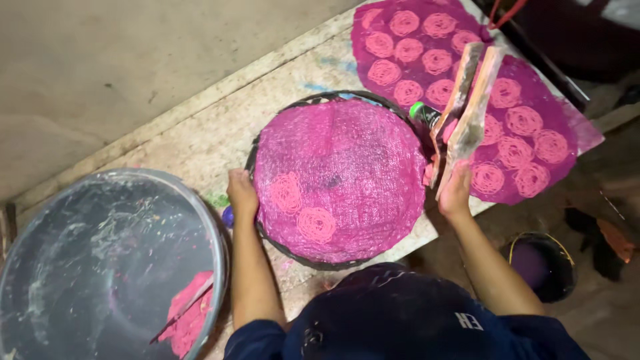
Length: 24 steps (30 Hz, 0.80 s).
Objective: The person uses a manual hand press to extrude pink dough into spiral patterns onto a purple tray. They repeatedly scoop dough from a metal bowl, load it into the press, and squeeze the handle to form the spirals.
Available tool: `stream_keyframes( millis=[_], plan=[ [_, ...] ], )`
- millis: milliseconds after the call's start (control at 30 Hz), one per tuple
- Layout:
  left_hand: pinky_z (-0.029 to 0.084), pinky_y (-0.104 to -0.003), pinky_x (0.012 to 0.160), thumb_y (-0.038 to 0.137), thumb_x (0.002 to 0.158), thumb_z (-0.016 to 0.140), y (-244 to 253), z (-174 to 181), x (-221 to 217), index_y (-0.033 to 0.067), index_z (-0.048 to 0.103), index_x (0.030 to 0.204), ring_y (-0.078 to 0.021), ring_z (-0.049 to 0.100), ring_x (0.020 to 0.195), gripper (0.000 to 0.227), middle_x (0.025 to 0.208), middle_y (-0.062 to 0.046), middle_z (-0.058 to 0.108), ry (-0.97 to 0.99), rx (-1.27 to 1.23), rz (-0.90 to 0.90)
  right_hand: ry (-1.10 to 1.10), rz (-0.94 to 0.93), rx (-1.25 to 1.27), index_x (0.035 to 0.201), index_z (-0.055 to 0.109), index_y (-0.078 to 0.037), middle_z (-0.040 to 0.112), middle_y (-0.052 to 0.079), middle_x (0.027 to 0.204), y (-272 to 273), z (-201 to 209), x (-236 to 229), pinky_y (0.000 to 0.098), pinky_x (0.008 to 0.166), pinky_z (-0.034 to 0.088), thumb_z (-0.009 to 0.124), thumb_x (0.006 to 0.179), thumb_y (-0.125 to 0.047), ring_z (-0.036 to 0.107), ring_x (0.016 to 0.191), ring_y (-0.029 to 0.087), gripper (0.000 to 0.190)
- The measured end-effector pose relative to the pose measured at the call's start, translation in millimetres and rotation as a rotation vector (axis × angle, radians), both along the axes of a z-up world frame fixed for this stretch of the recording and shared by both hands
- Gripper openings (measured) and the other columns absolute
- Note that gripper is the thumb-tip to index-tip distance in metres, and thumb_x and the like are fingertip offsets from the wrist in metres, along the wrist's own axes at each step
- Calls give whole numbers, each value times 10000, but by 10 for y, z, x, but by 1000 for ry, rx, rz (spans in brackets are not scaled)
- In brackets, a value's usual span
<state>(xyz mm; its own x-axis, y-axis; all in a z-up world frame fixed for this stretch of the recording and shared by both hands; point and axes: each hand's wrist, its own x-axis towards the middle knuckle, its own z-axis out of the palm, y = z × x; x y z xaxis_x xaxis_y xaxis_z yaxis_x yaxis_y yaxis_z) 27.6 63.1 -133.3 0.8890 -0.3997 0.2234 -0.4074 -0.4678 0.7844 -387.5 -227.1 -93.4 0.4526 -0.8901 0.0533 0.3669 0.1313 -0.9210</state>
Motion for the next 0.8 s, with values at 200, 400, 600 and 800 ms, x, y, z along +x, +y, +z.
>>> stream_keyframes(
  millis=[200, 400, 600, 800],
  plan=[
    [481, -416, 881, 186, 1055, 523, 124, -132, -472, 15, 544, 1131, -326, 623, 964, 189, 1036, -209, 657, 245, -102, 25, -15, 2, -107, 1178, 571, 30, 599, 92, 834, -320, 269, -45, 348, 672, 499, 350, 1085, -660, 583, 718, 198, 730],
    [444, -408, 1015, 162, 1021, 542, 128, 294, -1321, 7, 467, 1331, -317, 575, 1151, 354, 1228, -206, 596, 475, -323, 69, 99, 193, -294, 1184, 558, 41, 620, 95, 826, -8, 569, -75, 370, 798, 558, 323, 1052, -701, 610, 724, 195, 789],
    [303, -601, 1099, 191, 762, 787, -250, 1550, -1925, -78, 423, 1418, -427, 456, 1351, 798, 1431, -277, 499, -543, 82, -196, -3, 778, 153, 1335, 531, -7, 707, 175, 1104, 997, 825, 444, 393, 818, 572, 408, 1034, -463, 702, 933, 226, 561],
    [568, -380, 861, 351, 952, 680, -457, 1820, -1572, 73, 696, 1181, -253, 736, 952, 361, 1065, -135, 753, 215, 118, -290, 439, 632, -835, 1216, 683, -98, 707, 142, 1224, 1280, 2031, 473, 406, 1108, 498, 696, 981, -357, 646, 1252, 275, 350]
  ],
)
